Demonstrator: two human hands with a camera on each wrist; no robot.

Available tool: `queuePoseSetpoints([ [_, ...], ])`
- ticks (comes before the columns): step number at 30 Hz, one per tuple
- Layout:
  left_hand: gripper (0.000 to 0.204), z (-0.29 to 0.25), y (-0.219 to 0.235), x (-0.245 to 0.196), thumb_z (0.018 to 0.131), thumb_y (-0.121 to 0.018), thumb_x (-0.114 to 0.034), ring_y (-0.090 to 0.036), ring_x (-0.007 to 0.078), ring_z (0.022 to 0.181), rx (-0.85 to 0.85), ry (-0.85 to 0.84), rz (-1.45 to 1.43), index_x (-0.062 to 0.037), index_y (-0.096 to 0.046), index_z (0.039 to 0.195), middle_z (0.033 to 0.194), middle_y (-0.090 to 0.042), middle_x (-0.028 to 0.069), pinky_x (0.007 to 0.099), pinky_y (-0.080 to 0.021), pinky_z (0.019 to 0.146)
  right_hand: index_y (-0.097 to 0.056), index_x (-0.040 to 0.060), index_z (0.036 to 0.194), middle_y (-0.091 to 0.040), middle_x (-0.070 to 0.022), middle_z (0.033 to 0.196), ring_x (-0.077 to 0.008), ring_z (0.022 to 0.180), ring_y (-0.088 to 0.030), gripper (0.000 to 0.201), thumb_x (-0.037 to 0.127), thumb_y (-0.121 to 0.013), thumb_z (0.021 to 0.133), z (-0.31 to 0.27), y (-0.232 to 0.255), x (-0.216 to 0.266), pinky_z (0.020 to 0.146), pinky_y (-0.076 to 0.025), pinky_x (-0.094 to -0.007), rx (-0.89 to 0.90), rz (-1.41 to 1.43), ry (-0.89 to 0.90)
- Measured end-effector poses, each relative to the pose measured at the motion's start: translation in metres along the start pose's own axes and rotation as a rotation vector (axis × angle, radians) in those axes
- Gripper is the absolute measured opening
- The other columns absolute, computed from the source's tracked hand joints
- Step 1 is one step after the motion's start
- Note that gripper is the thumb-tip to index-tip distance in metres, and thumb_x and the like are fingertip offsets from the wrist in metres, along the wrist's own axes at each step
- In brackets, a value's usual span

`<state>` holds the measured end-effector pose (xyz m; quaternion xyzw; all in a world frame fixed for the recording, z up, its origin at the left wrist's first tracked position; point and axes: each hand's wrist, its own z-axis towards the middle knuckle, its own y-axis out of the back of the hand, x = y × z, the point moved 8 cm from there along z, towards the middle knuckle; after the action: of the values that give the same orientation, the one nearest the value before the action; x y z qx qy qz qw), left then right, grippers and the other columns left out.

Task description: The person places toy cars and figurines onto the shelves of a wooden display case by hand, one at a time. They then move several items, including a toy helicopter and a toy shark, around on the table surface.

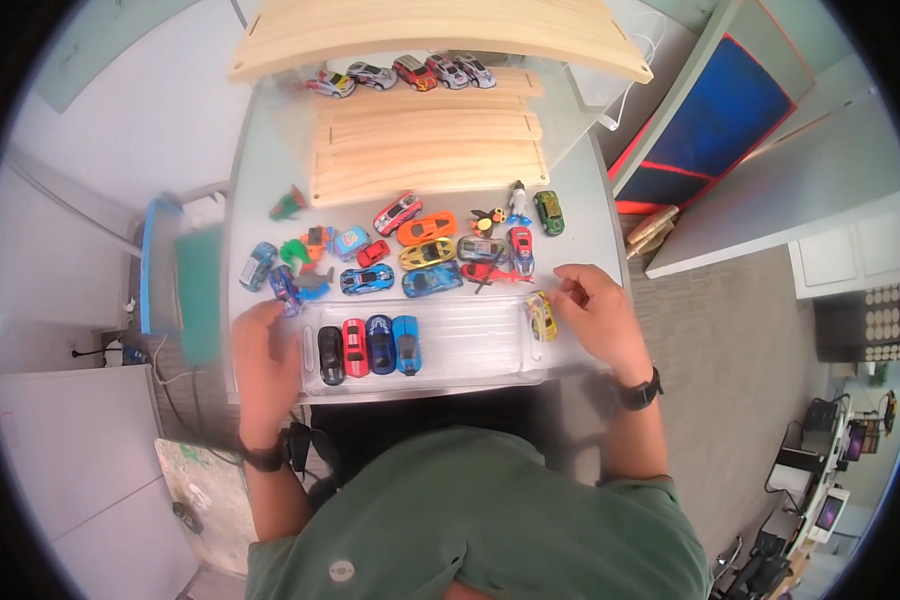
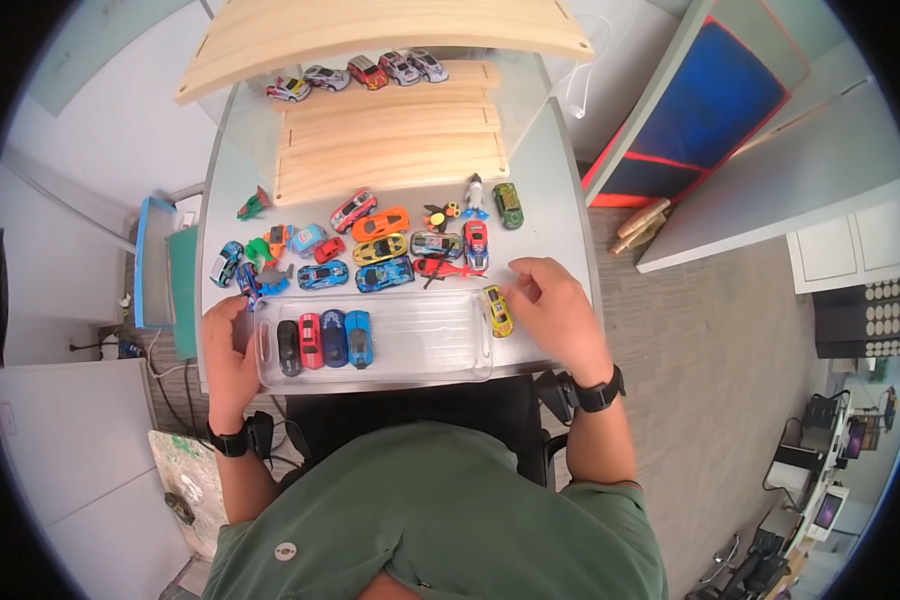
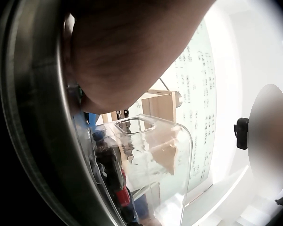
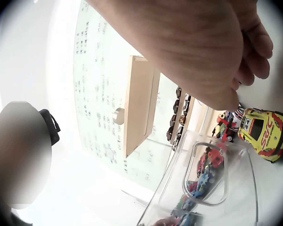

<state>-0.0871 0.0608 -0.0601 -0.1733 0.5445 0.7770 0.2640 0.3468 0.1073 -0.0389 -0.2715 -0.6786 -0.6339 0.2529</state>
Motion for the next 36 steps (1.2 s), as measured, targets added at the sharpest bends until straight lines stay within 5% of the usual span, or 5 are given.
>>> queuePoseSetpoints([
  [10, 0.05, 0.001, 0.002, -0.001, 0.083, -0.073, 0.006, -0.061, 0.041, 0.122, -0.007, 0.013, 0.003, -0.0041, -0.063, 0.131, 0.13, -0.066, 0.0191, 0.0484, -0.047, 0.108, -0.065, 0.0141, 0.143, -0.061, -0.0165, 0.124, -0.0389, 0.097, -0.069, 0.049, 0.004, -0.061, 0.096, 0.04, -0.018, 0.031, 0.088, -0.057, -0.0452, 0.113, -0.213, 0.369],
  [20, 0.05, 0.0, 0.001, 0.004, 0.083, -0.074, 0.004, -0.06, 0.0417, 0.122, 0.003, 0.024, -0.003, -0.0044, -0.063, 0.131, 0.13, -0.066, 0.0194, 0.0492, -0.046, 0.108, -0.066, 0.0109, 0.138, -0.06, -0.0149, 0.12, -0.0363, 0.101, -0.067, 0.05, -0.001, -0.066, 0.09, 0.04, -0.011, 0.039, 0.087, -0.057, -0.0432, 0.102, -0.338, 0.392],
  [22, 0.051, 0.0, 0.001, 0.002, 0.083, -0.074, 0.004, -0.06, 0.0418, 0.122, -0.002, -0.005, 0.005, -0.0045, -0.062, 0.131, 0.13, -0.066, 0.0195, 0.0493, -0.046, 0.108, -0.066, 0.0097, 0.135, -0.06, -0.0139, 0.119, -0.0357, 0.101, -0.068, 0.048, 0.0, -0.066, 0.089, 0.048, -0.025, 0.042, 0.087, -0.057, -0.043, 0.176, -0.379, 0.517],
  [31, 0.052, 0.001, 0.002, -0.002, 0.083, -0.073, 0.005, -0.061, 0.0417, 0.122, -0.011, -0.014, -0.007, -0.0043, -0.062, 0.132, 0.13, -0.065, 0.0197, 0.0492, -0.047, 0.107, -0.068, 0.003, 0.115, -0.063, -0.0142, 0.109, -0.0341, 0.106, -0.068, 0.037, 0.023, -0.08, 0.086, 0.043, -0.005, 0.025, 0.091, -0.058, -0.0441, 0.158, -0.625, 0.291],
  [36, 0.051, 0.001, 0.002, -0.002, 0.083, -0.072, 0.007, -0.061, 0.0415, 0.122, -0.011, -0.016, -0.011, -0.004, -0.062, 0.132, 0.13, -0.065, 0.02, 0.049, -0.048, 0.108, -0.069, 0.0012, 0.117, -0.067, -0.0146, 0.111, -0.0333, 0.104, -0.07, 0.039, 0.025, -0.081, 0.088, 0.034, 0.002, 0.017, 0.089, -0.058, -0.0434, 0.121, -0.485, 0.196],
])
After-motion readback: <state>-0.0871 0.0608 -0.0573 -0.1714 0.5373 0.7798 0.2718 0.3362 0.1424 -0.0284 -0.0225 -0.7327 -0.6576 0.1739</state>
